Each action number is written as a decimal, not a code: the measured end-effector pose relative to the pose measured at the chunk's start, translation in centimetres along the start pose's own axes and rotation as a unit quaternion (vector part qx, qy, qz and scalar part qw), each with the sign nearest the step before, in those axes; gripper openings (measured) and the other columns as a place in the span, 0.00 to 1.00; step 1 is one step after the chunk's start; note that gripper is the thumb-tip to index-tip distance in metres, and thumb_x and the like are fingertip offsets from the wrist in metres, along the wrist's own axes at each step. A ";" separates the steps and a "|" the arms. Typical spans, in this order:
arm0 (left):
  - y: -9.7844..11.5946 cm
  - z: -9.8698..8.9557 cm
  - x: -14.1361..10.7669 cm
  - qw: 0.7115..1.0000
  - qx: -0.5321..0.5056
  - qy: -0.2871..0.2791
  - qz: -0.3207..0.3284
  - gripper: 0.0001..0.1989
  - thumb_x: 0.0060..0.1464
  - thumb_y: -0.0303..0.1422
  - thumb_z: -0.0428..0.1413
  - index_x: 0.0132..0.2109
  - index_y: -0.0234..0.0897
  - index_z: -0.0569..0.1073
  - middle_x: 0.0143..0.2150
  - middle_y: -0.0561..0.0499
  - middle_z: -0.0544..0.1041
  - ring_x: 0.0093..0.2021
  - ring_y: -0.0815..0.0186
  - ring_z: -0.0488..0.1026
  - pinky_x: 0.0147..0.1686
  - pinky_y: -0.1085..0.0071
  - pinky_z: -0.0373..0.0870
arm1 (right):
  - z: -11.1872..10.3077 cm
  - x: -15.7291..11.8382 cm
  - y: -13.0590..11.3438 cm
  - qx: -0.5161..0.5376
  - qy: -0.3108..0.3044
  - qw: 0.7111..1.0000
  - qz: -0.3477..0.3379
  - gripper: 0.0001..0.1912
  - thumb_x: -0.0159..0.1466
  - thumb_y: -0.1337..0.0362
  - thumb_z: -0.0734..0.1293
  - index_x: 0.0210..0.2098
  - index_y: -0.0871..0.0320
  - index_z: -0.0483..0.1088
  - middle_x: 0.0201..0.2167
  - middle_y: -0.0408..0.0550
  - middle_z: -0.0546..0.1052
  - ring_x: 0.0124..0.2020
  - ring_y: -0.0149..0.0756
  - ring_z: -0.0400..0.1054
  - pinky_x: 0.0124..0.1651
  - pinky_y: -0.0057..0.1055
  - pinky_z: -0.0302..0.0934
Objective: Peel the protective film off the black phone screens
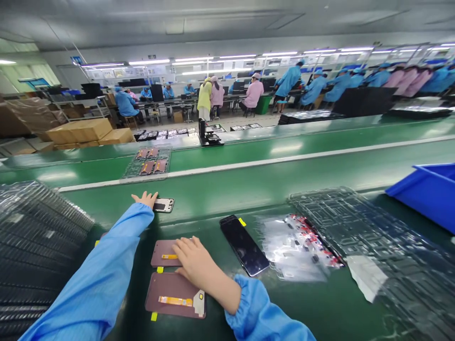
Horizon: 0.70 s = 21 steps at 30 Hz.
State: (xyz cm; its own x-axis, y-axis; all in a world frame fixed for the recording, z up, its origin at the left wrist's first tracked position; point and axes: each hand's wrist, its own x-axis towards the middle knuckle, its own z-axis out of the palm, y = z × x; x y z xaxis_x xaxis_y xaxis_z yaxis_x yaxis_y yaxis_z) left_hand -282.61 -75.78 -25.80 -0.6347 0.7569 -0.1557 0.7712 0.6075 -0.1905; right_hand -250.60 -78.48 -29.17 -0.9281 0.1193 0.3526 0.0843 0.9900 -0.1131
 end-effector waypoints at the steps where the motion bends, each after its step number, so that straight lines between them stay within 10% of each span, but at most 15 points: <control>1: -0.3 0.1 0.0 1.000 -0.008 -0.001 0.000 0.27 0.61 0.37 0.56 0.66 0.40 0.62 0.68 0.42 0.61 0.69 0.46 0.55 0.64 0.36 0.50 | 0.3 0.5 -0.1 -0.001 0.001 1.000 -0.014 0.28 0.64 0.56 0.70 0.58 0.63 0.63 0.56 0.60 0.74 0.56 0.49 0.68 0.57 0.49 0.64; 7: -3.5 0.3 -1.4 0.997 -0.070 0.024 0.023 0.27 0.60 0.39 0.57 0.64 0.39 0.62 0.63 0.42 0.65 0.60 0.51 0.66 0.56 0.47 0.66 | 1.5 0.6 -0.7 0.007 0.033 0.998 -0.060 0.12 0.69 0.72 0.60 0.51 0.67 0.67 0.43 0.61 0.78 0.45 0.46 0.72 0.43 0.41 0.67; 15: -6.1 -1.4 -5.5 0.961 -0.189 0.191 0.065 0.41 0.54 0.48 0.53 0.66 0.21 0.59 0.56 0.29 0.69 0.60 0.44 0.64 0.60 0.51 0.60 | -0.4 0.4 -0.1 0.160 0.146 0.976 0.018 0.16 0.70 0.68 0.54 0.39 0.61 0.73 0.32 0.55 0.78 0.34 0.41 0.72 0.37 0.36 0.67; 21: -5.8 -2.4 -12.8 0.866 -0.404 0.294 0.027 0.41 0.51 0.50 0.56 0.67 0.36 0.57 0.54 0.41 0.68 0.54 0.54 0.70 0.52 0.59 0.72 | -3.6 -2.4 1.4 0.386 0.301 0.841 0.232 0.18 0.73 0.60 0.55 0.58 0.54 0.66 0.44 0.51 0.77 0.42 0.37 0.72 0.45 0.34 0.67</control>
State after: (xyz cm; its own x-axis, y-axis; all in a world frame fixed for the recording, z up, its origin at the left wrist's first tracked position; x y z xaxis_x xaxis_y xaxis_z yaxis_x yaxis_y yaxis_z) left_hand -278.82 -88.43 -20.41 -0.6445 0.6373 0.4225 0.7330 0.3579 0.5785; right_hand -246.90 -77.14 -26.81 -0.4881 0.7258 0.4848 -0.0895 0.5109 -0.8550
